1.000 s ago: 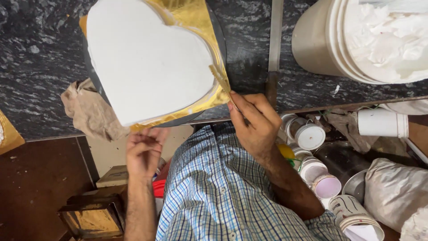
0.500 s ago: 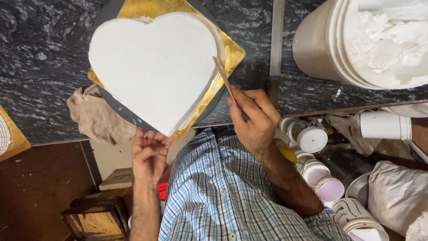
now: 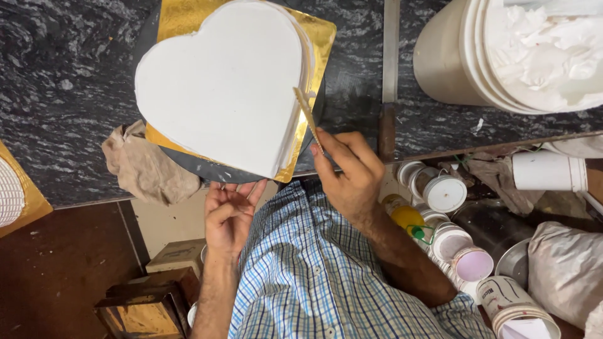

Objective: Icing a heart-shaped cake and smoothing the edges.

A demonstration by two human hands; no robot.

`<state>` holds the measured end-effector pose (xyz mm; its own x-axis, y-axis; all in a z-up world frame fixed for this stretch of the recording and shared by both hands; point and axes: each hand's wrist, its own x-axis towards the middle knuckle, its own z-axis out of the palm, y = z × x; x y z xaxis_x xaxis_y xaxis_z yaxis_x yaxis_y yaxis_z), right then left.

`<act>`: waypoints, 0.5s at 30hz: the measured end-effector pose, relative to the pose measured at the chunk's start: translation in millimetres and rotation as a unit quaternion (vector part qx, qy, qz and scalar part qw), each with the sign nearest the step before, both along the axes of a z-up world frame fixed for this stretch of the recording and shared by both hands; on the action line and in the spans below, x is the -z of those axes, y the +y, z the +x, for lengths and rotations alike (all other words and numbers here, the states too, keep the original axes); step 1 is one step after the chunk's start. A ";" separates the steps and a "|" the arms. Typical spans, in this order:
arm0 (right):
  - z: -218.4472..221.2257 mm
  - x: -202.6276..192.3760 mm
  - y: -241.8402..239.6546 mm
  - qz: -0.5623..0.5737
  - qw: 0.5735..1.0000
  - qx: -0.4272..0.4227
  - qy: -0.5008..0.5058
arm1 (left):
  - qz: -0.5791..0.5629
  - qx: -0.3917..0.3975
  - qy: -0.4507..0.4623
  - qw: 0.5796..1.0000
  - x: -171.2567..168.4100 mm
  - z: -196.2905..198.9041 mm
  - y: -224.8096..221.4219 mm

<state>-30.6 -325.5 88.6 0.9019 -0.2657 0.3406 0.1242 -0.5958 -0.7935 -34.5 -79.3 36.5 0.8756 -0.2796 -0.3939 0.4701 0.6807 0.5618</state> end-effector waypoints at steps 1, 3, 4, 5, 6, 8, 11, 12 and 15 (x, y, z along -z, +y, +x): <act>-3.3 1.8 2.0 0.003 1.000 -0.003 0.001 | 0.003 0.004 -0.008 1.000 -0.8 0.3 -2.5; -10.6 2.5 6.8 0.007 1.000 -0.003 0.003 | 0.005 0.011 -0.016 1.000 -1.7 0.8 -6.3; -14.9 1.4 9.5 0.011 1.000 -0.007 0.006 | 0.000 0.009 -0.017 1.000 -1.7 0.6 -7.9; -19.3 0.3 12.1 0.016 1.000 -0.011 0.009 | -0.005 0.007 -0.018 1.000 -1.7 0.4 -9.5; -24.2 -1.6 15.1 0.016 1.000 -0.007 0.009 | -0.005 0.011 -0.018 1.000 -2.2 1.0 -10.2; -34.5 -5.2 21.1 0.038 0.999 -0.015 0.027 | -0.008 0.015 -0.019 1.000 -3.4 1.6 -11.6; -51.2 -8.1 31.5 0.058 0.998 -0.025 0.011 | -0.017 0.012 -0.017 1.000 1.1 -0.1 -11.0; -57.6 -9.3 33.7 0.057 0.998 -0.021 0.011 | -0.017 0.016 -0.017 1.000 1.7 -0.3 -10.3; -76.7 -13.1 38.3 0.063 0.997 -0.027 0.022 | -0.016 0.016 -0.015 1.000 1.8 0.5 -9.3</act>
<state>-107.2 -287.3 101.7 0.9294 -0.2542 0.2676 0.1170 -0.4845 -0.8669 -34.0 -88.7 34.7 0.8777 -0.3191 -0.3574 0.4745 0.6830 0.5553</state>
